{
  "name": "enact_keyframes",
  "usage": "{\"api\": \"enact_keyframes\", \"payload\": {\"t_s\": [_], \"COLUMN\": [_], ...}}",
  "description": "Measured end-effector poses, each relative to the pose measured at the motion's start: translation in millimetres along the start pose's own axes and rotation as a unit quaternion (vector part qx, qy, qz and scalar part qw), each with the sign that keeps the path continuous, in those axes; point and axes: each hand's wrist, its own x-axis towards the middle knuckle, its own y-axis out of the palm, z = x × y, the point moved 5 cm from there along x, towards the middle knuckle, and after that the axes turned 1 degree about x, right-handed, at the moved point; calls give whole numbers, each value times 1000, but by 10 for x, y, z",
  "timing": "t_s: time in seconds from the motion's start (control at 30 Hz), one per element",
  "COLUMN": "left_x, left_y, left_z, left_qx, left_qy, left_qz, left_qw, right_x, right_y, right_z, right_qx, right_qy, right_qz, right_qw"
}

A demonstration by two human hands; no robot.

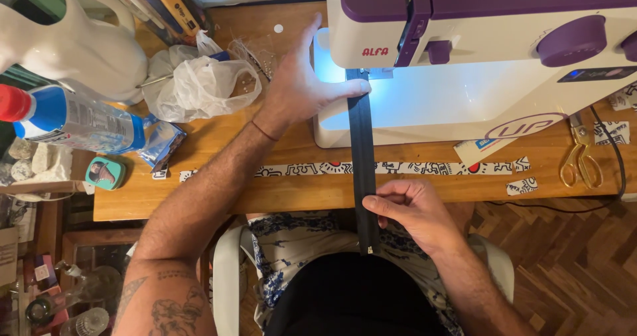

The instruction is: Sewing a black strap using a sewing machine on a workbench

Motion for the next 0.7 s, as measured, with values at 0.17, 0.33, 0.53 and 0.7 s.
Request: {"api": "enact_keyframes", "payload": {"t_s": [0.17, 0.33, 0.53, 0.7], "left_x": [1, 22, 40, 50], "left_y": [10, 16, 16, 27], "left_z": [24, 42, 46, 63], "left_qx": [4, 7, 10, 17], "left_qy": [11, 14, 8, 17], "left_qz": [1, -13, -20, -34], "left_qw": [1000, 1000, 1000, 999], "right_x": [1, 15, 34, 52], "right_y": [37, 55, 49, 54], "right_z": [19, 36, 22, 33], "right_qx": [-3, 3, -11, -4], "right_qy": [-16, -29, -27, -43], "right_qz": [7, 10, -10, -6], "right_qw": [1000, 1000, 1000, 999]}}
